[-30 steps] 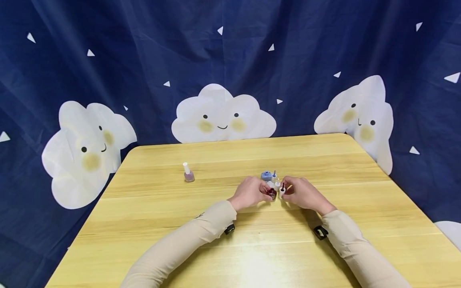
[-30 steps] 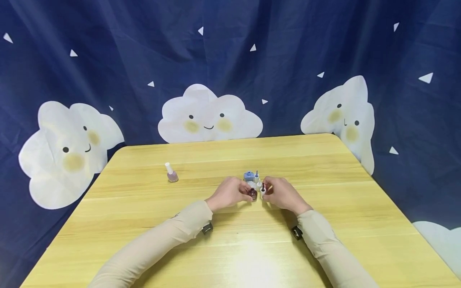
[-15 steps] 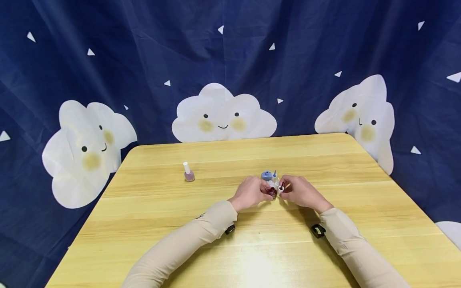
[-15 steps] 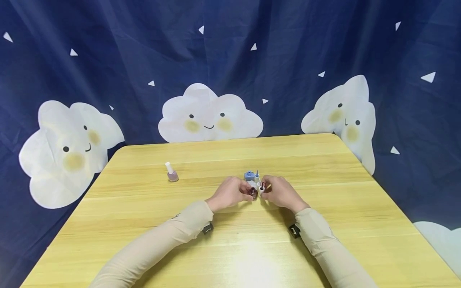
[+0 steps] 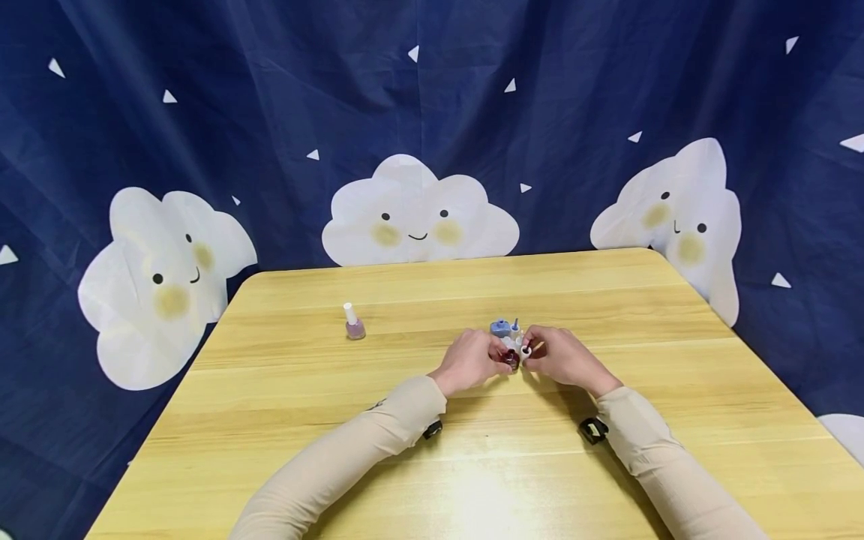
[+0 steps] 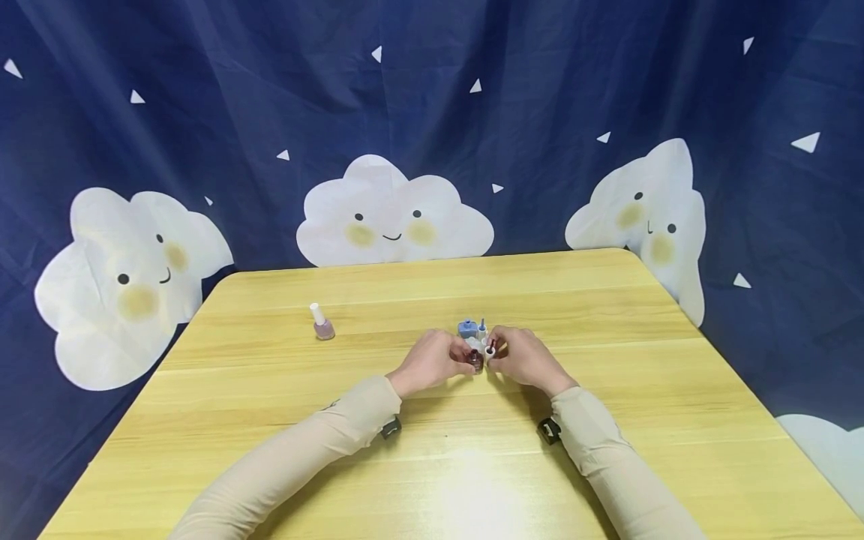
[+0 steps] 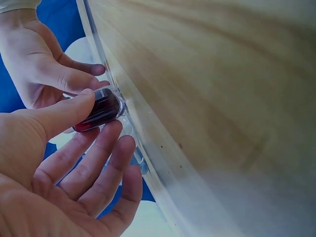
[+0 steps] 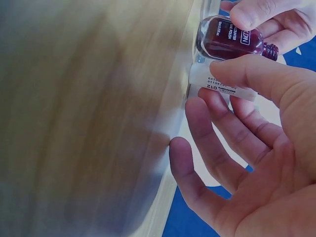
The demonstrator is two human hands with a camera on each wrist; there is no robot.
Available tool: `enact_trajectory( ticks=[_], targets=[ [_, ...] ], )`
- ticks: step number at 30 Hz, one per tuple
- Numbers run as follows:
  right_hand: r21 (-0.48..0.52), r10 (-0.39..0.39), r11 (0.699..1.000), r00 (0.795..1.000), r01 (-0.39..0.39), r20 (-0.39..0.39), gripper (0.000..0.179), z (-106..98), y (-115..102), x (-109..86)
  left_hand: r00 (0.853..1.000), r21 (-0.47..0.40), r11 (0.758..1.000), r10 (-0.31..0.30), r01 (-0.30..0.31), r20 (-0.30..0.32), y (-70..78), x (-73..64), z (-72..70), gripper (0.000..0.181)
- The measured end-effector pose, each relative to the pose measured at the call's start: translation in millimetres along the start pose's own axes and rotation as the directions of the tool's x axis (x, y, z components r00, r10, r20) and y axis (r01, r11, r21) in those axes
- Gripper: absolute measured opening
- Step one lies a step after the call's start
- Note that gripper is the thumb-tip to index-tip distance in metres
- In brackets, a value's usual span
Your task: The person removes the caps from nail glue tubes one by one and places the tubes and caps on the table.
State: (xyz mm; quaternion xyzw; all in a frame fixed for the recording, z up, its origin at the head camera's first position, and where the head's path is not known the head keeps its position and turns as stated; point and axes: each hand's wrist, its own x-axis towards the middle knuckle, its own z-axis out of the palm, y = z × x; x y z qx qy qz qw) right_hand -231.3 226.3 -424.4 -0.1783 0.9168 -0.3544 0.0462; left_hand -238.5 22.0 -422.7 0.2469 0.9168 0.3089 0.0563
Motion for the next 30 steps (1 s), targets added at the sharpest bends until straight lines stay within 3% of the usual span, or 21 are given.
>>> enact_trajectory(
  ticks=[22, 27, 30],
  targets=[
    [0.000, 0.006, 1.000, 1.000, -0.006, 0.013, 0.017, -2.8, 2.8, -6.8, 1.000, 0.009, 1.000, -0.014, 0.014, 0.008, 2.9, 0.1, 2.2, 0.027],
    [-0.012, 0.002, 1.000, 0.999, -0.003, -0.034, 0.016, -11.3, 0.7, -18.3, 1.000, -0.012, 1.000, -0.012, 0.012, 0.013, 3.2, 0.5, 2.0, 0.025],
    [-0.043, -0.028, 0.999, 0.994, 0.023, -0.102, 0.014, -16.6, -1.7, -28.0, 1.000, -0.030, 1.000, -0.001, 0.002, 0.025, 3.9, -1.1, -0.2, 0.027]
  ],
)
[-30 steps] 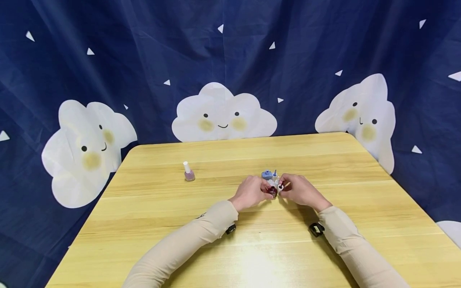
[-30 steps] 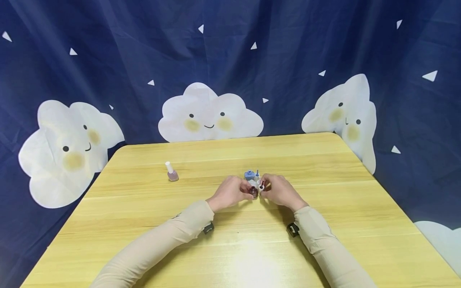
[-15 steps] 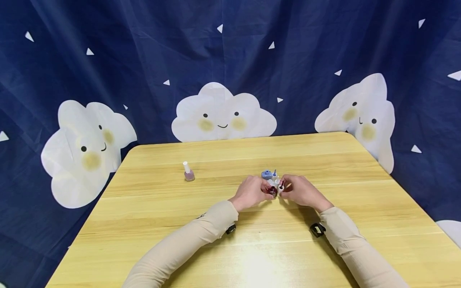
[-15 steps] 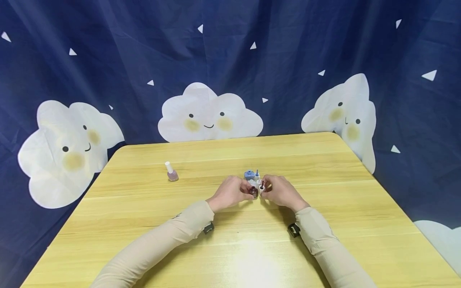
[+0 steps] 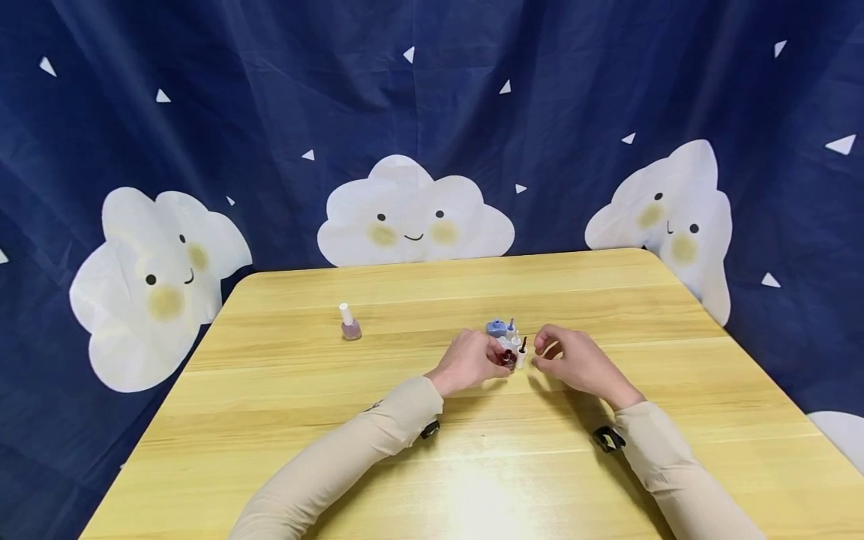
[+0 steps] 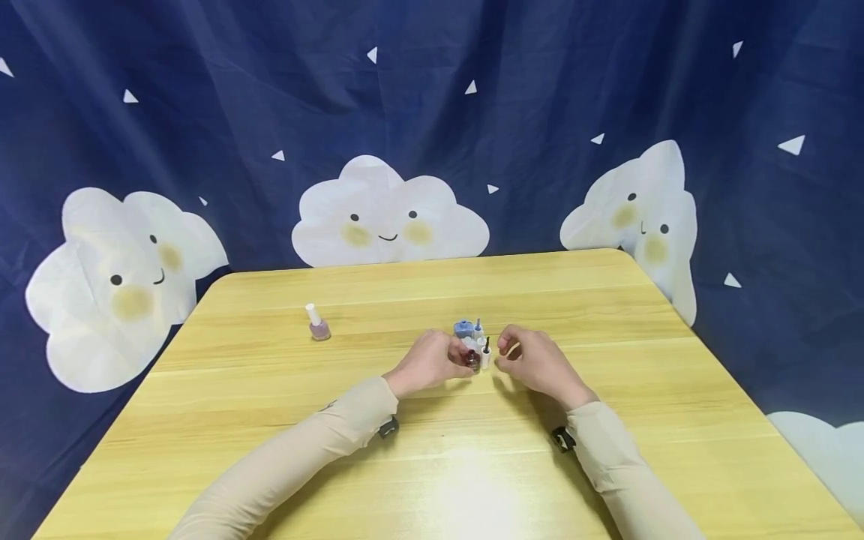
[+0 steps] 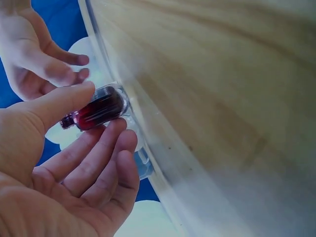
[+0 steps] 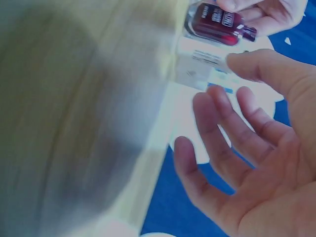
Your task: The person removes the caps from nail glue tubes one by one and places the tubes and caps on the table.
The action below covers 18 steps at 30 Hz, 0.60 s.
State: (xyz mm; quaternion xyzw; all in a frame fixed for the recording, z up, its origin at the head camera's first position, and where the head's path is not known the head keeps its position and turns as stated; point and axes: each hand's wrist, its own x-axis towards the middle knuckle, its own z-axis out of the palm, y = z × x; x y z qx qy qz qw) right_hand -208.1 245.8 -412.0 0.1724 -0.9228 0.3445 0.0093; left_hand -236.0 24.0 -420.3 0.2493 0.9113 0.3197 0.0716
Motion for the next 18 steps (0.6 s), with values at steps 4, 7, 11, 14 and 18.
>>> enact_trajectory(
  ticks=[4, 7, 11, 14, 18],
  targets=[
    [-0.035, -0.102, 0.995, 0.986, 0.098, -0.130, 0.014, -5.2, -6.3, -10.8, 1.000, -0.025, 0.999, -0.022, 0.023, 0.022, -0.4, -4.3, -6.0, 0.036],
    [-0.077, -0.215, 0.976, 0.954, 0.203, -0.209, 0.019, -5.5, -14.5, -14.6, 0.998, -0.045, 0.997, -0.060, 0.061, 0.027, -3.6, -8.7, -13.3, 0.045],
    [-0.114, -0.354, 0.935, 0.898, 0.336, -0.260, 0.026, -4.7, -28.8, -15.7, 0.997, -0.068, 0.994, -0.080, 0.081, 0.022, -10.7, -14.8, -25.6, 0.047],
    [-0.100, -0.432, 0.901, 0.860, 0.422, -0.272, 0.028, -3.1, -41.3, -13.5, 0.996, -0.101, 0.991, -0.090, 0.090, 0.001, -20.2, -21.7, -38.5, 0.045],
    [-0.066, -0.495, 0.865, 0.828, 0.497, -0.262, 0.030, 2.0, -57.6, -7.3, 0.991, -0.137, 0.985, -0.116, 0.106, -0.066, -38.5, -34.4, -60.9, 0.040]
  ],
)
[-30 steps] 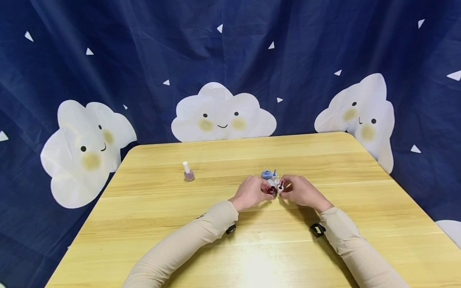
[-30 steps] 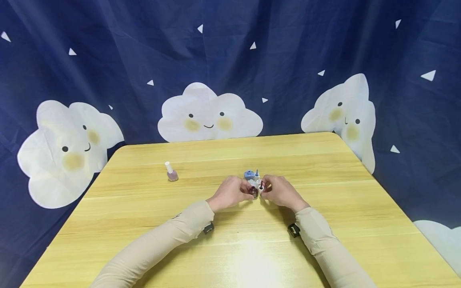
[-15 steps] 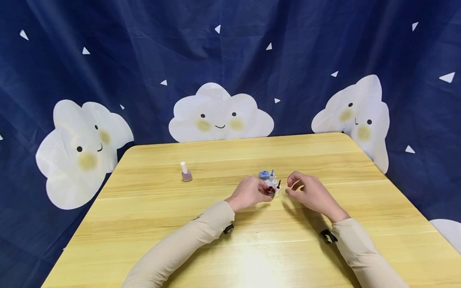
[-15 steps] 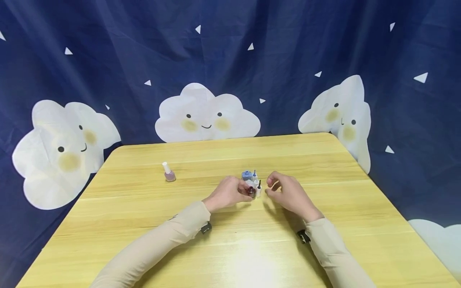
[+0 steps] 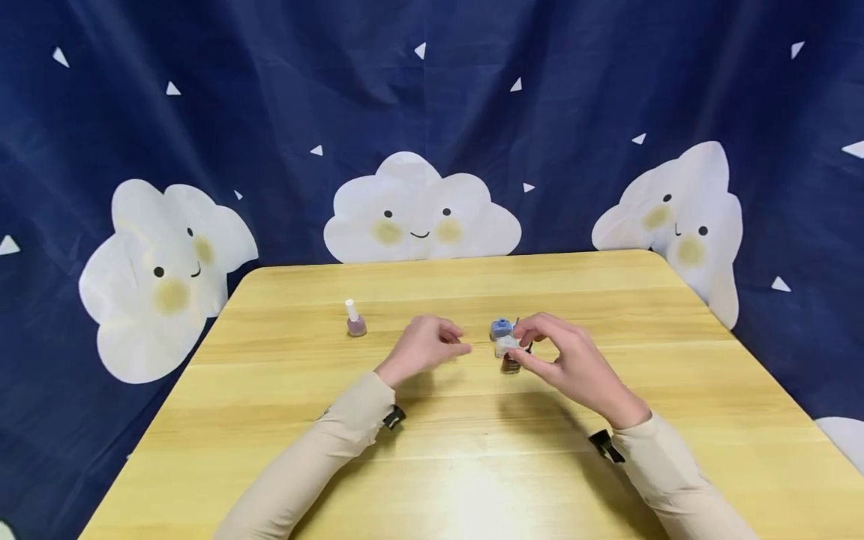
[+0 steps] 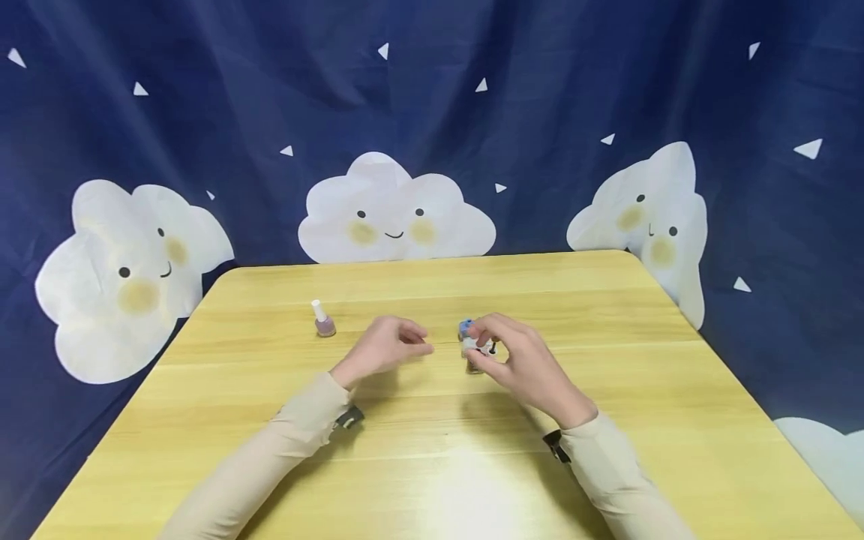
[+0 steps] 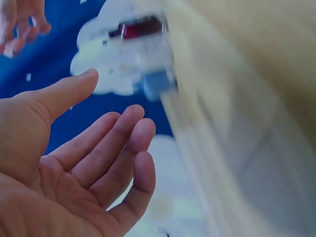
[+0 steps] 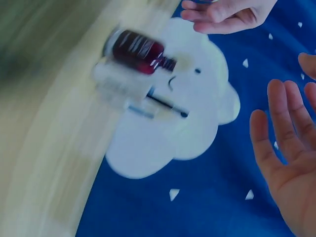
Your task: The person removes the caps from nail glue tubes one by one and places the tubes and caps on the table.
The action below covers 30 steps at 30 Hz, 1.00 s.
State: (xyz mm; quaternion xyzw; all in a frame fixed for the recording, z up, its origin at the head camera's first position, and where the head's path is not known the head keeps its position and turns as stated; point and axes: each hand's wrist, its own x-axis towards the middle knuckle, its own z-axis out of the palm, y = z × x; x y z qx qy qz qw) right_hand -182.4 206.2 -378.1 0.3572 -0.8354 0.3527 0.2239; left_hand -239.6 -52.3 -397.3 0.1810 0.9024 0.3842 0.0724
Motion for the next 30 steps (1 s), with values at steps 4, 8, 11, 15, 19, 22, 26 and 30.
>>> enact_trajectory(
  ticks=[4, 8, 11, 15, 19, 22, 26, 30],
  targets=[
    [0.041, -0.026, 0.999, 0.999, 0.026, 0.022, 0.029, 12.7, -9.3, 14.6, 0.992, 0.022, 1.000, 0.000, 0.003, -0.126, -19.1, -10.8, -33.7, 0.032],
    [0.048, -0.018, 0.999, 0.999, 0.015, 0.052, 0.026, 26.2, -17.1, 29.1, 0.968, 0.033, 0.999, 0.013, -0.005, -0.250, -34.8, -21.6, -68.0, 0.025],
    [0.044, -0.009, 0.999, 0.998, 0.006, 0.067, 0.026, 36.6, -23.3, 41.3, 0.953, 0.012, 1.000, 0.003, 0.001, -0.302, -44.9, -29.6, -89.7, 0.023],
    [0.073, -0.003, 0.997, 0.997, -0.003, 0.082, 0.026, 53.4, -30.4, 60.9, 0.937, 0.011, 1.000, -0.017, 0.023, -0.349, -60.3, -39.3, -110.4, 0.024],
    [0.106, 0.001, 0.994, 0.994, -0.013, 0.112, 0.027, 73.2, -35.7, 82.3, 0.927, 0.012, 0.998, -0.053, 0.062, -0.372, -78.4, -45.1, -120.8, 0.026],
    [0.119, 0.018, 0.992, 0.990, -0.034, 0.138, 0.028, 88.2, -38.6, 98.2, 0.920, -0.015, 0.995, -0.096, 0.097, -0.380, -90.5, -47.3, -124.3, 0.033],
    [0.141, 0.066, 0.986, 0.983, -0.091, 0.172, 0.028, 106.7, -41.4, 116.3, 0.917, -0.066, 0.987, -0.162, 0.148, -0.365, -103.7, -47.4, -125.8, 0.043],
    [0.167, 0.103, 0.976, 0.972, -0.139, 0.210, 0.029, 123.8, -43.5, 129.4, 0.916, -0.107, 0.974, -0.226, 0.201, -0.331, -117.3, -45.3, -125.2, 0.044]
  ],
)
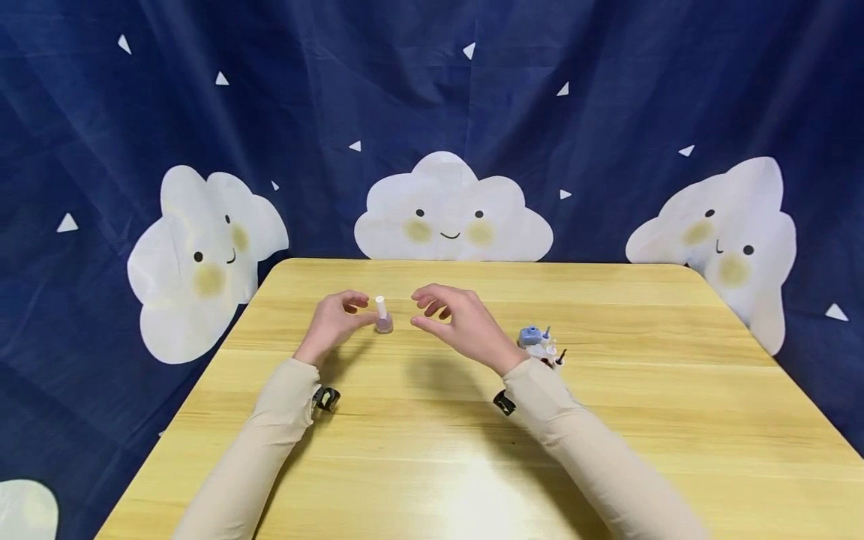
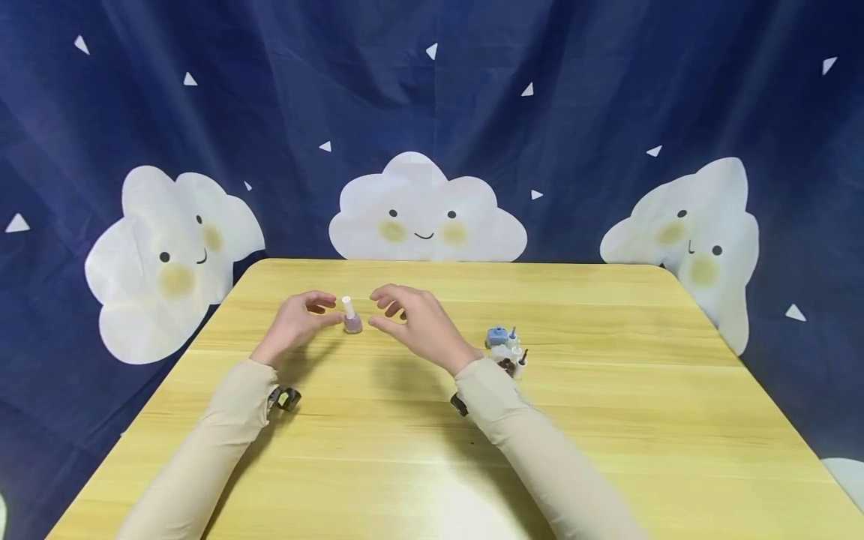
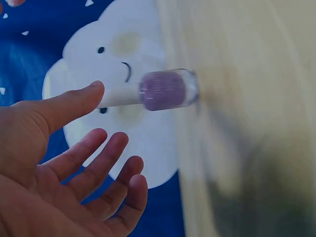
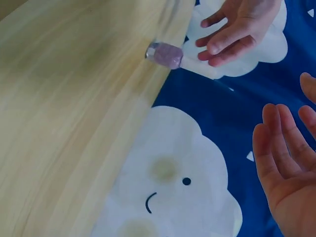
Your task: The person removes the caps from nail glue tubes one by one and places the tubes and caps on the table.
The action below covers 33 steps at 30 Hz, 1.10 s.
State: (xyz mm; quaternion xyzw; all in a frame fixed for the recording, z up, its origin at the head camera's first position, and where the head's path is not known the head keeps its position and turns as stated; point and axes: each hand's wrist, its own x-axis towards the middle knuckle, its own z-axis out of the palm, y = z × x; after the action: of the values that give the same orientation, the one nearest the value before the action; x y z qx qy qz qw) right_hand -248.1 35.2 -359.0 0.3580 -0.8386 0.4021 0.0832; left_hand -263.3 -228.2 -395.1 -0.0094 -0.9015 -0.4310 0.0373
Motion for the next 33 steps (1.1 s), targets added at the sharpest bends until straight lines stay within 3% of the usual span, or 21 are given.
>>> enact_trajectory(
  ticks=[7, 14, 22, 27, 33],
  targets=[
    [0.026, 0.031, 0.999, 0.999, -0.032, 0.023, 0.030, 16.0, 3.6, 8.0, 0.998, -0.001, 0.998, -0.057, 0.057, 0.039, -13.8, 12.5, 13.2, 0.041],
    [0.016, 0.052, 0.999, 0.998, -0.052, 0.031, 0.031, 20.5, 4.7, 6.1, 0.996, -0.019, 0.998, -0.054, 0.055, 0.069, -12.1, 16.1, 23.5, 0.031],
    [0.039, 0.072, 0.997, 0.997, -0.072, 0.018, 0.029, 18.8, 7.7, -0.1, 0.990, -0.022, 1.000, -0.008, 0.011, 0.143, 4.0, 10.5, 43.1, 0.026],
    [0.026, 0.087, 0.996, 0.996, -0.086, -0.030, 0.026, 16.6, 12.3, -7.9, 0.983, -0.020, 0.999, 0.052, -0.049, 0.178, 18.0, 2.0, 62.2, 0.019],
    [-0.051, 0.141, 0.988, 0.986, -0.146, -0.090, 0.027, 7.7, 15.5, -23.2, 0.962, 0.027, 0.989, 0.134, -0.144, 0.239, 37.3, -10.9, 83.6, 0.011]
  ],
)
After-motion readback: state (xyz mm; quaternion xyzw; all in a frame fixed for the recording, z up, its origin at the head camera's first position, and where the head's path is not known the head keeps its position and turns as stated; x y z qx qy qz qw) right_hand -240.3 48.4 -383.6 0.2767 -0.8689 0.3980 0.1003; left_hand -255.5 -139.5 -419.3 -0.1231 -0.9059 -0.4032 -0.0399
